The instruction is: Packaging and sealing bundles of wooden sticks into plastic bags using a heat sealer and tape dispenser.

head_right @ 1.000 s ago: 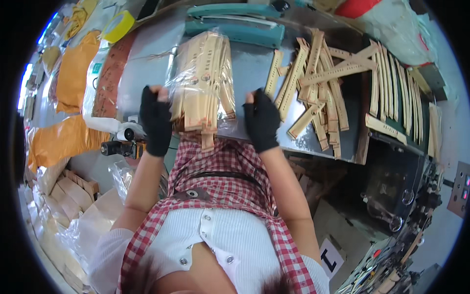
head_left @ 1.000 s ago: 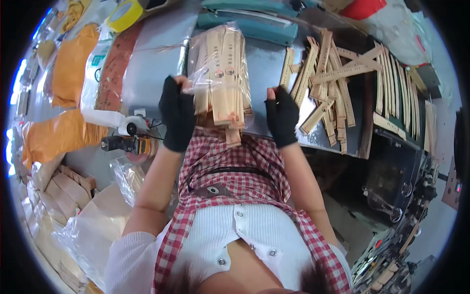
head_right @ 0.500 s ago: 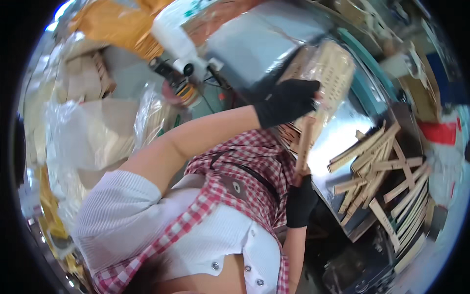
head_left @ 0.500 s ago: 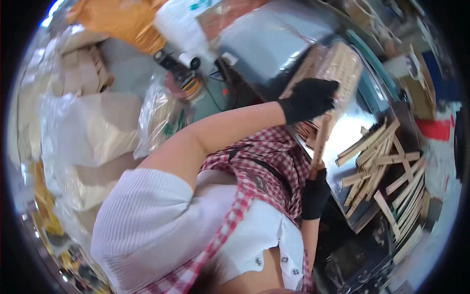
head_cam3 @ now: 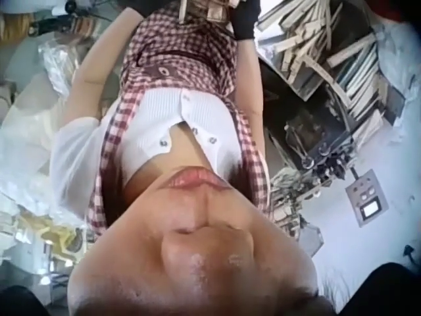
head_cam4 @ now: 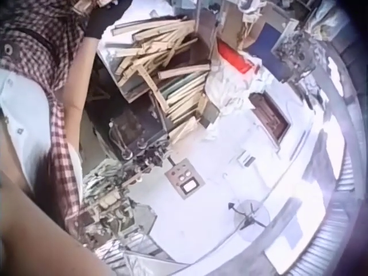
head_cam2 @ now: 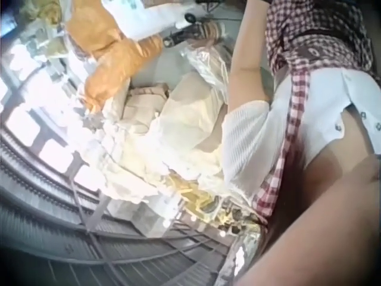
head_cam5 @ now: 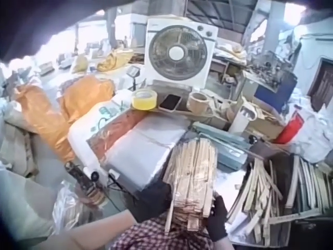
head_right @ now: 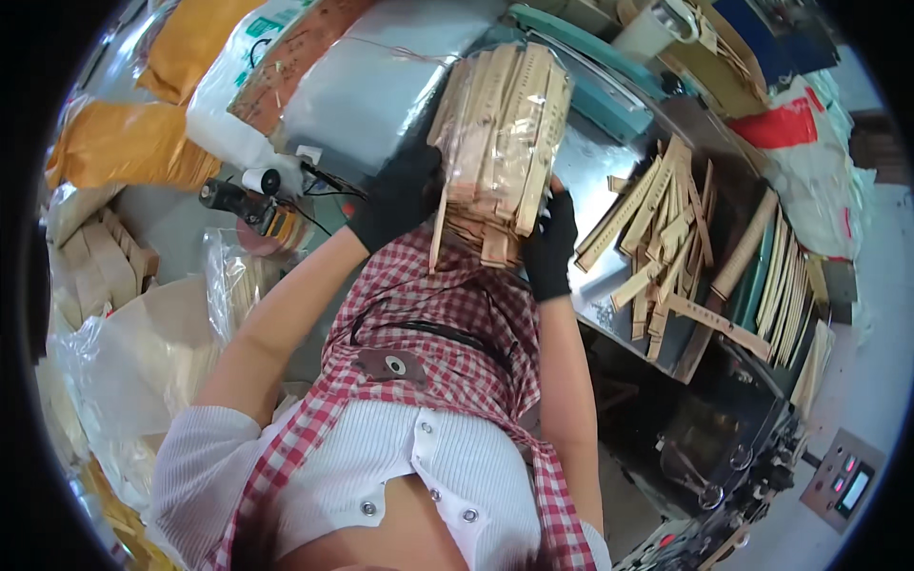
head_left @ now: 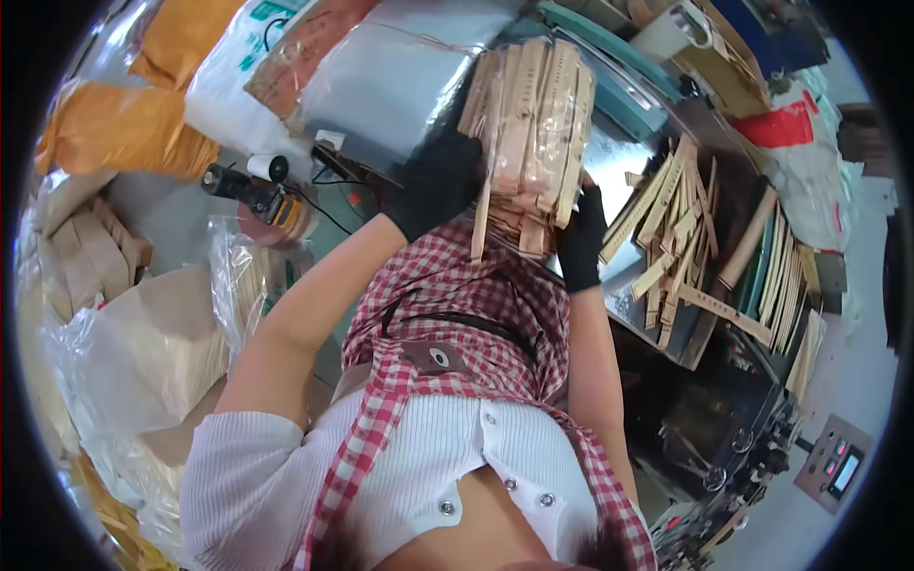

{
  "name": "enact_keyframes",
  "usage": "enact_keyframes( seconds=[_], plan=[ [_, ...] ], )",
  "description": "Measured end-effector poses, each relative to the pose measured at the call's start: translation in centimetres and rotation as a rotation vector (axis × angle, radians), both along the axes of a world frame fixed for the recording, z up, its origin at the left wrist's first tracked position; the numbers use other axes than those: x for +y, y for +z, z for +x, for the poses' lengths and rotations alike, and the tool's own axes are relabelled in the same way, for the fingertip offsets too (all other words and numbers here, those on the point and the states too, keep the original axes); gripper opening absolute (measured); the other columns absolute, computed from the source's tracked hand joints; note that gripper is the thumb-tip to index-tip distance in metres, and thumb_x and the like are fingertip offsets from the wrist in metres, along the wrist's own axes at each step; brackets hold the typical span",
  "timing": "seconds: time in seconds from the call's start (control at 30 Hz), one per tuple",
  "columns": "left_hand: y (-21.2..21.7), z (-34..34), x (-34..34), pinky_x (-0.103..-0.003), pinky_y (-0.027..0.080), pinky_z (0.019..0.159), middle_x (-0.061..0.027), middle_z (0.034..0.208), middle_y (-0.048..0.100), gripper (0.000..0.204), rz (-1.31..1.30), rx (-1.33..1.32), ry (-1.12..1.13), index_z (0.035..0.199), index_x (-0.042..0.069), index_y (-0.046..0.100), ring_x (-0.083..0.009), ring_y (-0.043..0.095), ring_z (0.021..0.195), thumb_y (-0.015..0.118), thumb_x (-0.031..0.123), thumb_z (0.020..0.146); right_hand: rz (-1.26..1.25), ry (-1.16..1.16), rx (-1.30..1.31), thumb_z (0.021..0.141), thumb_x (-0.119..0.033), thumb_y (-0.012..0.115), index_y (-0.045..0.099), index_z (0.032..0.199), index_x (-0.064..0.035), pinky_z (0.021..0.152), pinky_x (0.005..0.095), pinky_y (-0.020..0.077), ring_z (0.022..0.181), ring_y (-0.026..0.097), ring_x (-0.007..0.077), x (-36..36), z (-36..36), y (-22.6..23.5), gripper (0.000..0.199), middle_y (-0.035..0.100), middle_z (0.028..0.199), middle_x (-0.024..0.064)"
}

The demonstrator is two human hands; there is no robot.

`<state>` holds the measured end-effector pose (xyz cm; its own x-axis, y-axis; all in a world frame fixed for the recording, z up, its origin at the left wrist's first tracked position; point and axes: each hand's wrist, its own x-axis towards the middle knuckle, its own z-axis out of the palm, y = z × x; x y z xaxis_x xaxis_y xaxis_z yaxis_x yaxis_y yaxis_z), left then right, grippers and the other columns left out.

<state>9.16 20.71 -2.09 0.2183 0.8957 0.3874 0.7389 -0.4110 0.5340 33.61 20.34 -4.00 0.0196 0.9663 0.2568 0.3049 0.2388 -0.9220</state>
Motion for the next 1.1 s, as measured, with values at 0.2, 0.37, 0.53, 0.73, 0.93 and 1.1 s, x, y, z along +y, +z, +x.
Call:
enact_keyframes(
  seconds=[0.2,0.37,0.53,0.73,0.93,1.1],
  plan=[
    [0.9,-0.5,-3.9,-0.043,0.046,0.062,-0.0126,0.075,0.055,0.010,0.104,0.018,-0.092,0.076,0.007,0.056,-0.0340,0.057,0.071,0.062,0.015,0.072,0.101,-0.111,-0.752,0.069,-0.004,0.058,0.058,0.085,-0.0004,0.065,0.0440,0.0463,0.078,0.058,0.0393,-4.9,1.7,2.7,0.016,0.058,0.078,0.0178],
    [3.7,-1.7,-16.9,-0.043,0.043,0.049,-0.0085,0.067,0.058,0.016,-0.283,0.243,-0.435,0.065,0.013,0.057,-0.0288,0.058,0.058,0.065,0.026,0.064,-0.268,0.296,-0.975,0.064,-0.027,0.073,0.066,0.078,-0.0109,0.056,0.0438,0.0493,0.065,0.063,0.0320,-21.0,4.6,4.5,0.022,0.060,0.070,0.0129],
    [15.4,0.6,-7.1,-0.040,0.046,0.054,-0.0047,0.065,0.057,0.016,0.338,0.162,-0.349,0.067,0.016,0.058,-0.0263,0.060,0.059,0.071,0.026,0.068,0.173,-0.078,-0.823,0.073,-0.016,0.070,0.064,0.099,-0.0006,0.068,0.0386,0.0499,0.072,0.061,0.0317,-12.5,8.5,18.5,0.032,0.061,0.073,0.0130],
    [27.2,5.7,2.8,-0.029,0.042,0.051,-0.0055,0.061,0.054,0.013,0.292,-0.016,-0.235,0.085,0.002,0.063,-0.0144,0.054,0.055,0.059,0.013,0.080,0.451,-0.212,-0.783,0.078,-0.009,0.068,0.064,0.100,0.0030,0.069,0.0288,0.0486,0.070,0.059,0.0139,-2.9,11.5,28.5,0.025,0.063,0.076,0.0079],
    [27.3,6.4,4.9,-0.023,0.033,0.045,0.0006,0.060,0.049,0.021,-0.274,-0.364,-0.679,0.078,0.003,0.056,-0.0067,0.040,0.047,0.049,0.018,0.091,0.523,-0.356,-1.122,0.076,-0.006,0.065,0.057,0.104,-0.0004,0.076,0.0350,0.0496,0.089,0.062,0.0275,-2.8,9.3,30.1,0.030,0.062,0.104,0.0159],
    [26.9,6.1,0.3,-0.022,0.035,0.043,-0.0007,0.071,0.054,0.012,-0.479,-0.517,-0.655,0.081,0.003,0.060,-0.0060,0.045,0.047,0.053,0.009,0.088,0.725,-0.008,-1.182,0.067,-0.027,0.072,0.057,0.109,-0.0104,0.075,0.0408,0.0461,0.091,0.057,0.0305,-3.8,5.3,26.1,0.048,0.057,0.100,0.0104]
  ],
)
